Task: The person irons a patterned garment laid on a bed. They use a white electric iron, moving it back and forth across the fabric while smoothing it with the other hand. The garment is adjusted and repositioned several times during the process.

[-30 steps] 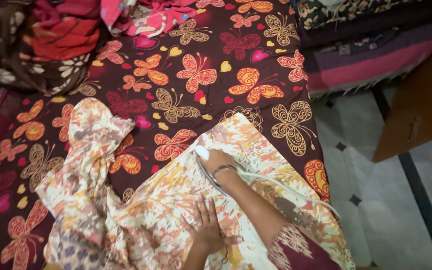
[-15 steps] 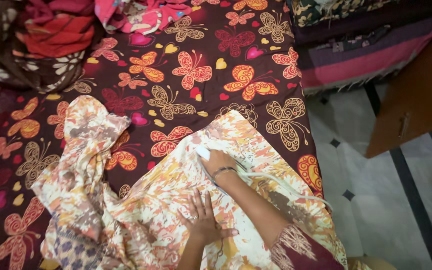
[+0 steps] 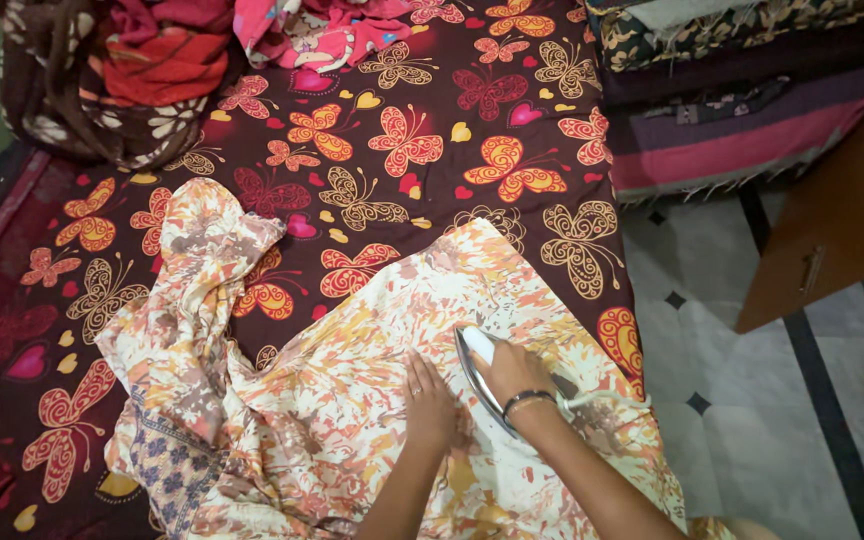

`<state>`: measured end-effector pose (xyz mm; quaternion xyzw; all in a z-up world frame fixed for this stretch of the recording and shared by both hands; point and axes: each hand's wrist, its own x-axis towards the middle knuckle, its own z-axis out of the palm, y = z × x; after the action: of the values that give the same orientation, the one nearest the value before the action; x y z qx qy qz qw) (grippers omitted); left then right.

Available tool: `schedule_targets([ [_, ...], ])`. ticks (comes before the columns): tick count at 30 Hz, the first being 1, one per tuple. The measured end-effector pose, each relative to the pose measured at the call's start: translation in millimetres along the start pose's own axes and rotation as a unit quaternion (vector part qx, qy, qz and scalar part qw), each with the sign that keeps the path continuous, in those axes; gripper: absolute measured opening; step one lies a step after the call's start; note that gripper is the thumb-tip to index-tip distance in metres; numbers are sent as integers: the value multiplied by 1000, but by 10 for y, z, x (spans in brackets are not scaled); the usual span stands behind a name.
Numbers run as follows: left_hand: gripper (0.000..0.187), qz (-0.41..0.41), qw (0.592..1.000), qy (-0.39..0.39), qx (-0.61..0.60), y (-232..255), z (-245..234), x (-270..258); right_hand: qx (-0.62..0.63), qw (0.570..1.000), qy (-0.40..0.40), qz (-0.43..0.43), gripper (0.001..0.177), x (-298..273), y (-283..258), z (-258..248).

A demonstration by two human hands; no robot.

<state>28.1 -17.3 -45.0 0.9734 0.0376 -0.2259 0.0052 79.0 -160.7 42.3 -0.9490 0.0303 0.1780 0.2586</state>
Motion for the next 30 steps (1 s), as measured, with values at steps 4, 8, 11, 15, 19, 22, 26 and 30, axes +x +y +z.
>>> schedule_targets([
  [4,177,8,988,-126,-93,-117,-196,19,-4,1000,-2,-3,58,528,-224,80],
  [8,174,-21,973,-218,-74,-54,-374,56,43,998,33,-23,59,1191,-498,246],
  [11,162,-58,971,-211,-99,9,-314,149,35,998,48,-11,55,1706,-738,320],
  [15,145,-107,984,-128,-53,83,18,226,65,994,76,-52,43,2087,-915,371],
  [19,143,-59,952,293,-59,131,256,294,44,994,77,-68,43,2140,-923,324],
  [22,142,-75,989,113,-66,62,252,240,12,998,45,-37,50,1970,-816,326],
  [26,143,-65,985,-112,-117,-10,-12,168,20,999,37,-31,52,1467,-439,203],
  [30,141,-70,982,-105,-141,39,-226,28,9,1000,8,5,58,805,-70,-2],
])
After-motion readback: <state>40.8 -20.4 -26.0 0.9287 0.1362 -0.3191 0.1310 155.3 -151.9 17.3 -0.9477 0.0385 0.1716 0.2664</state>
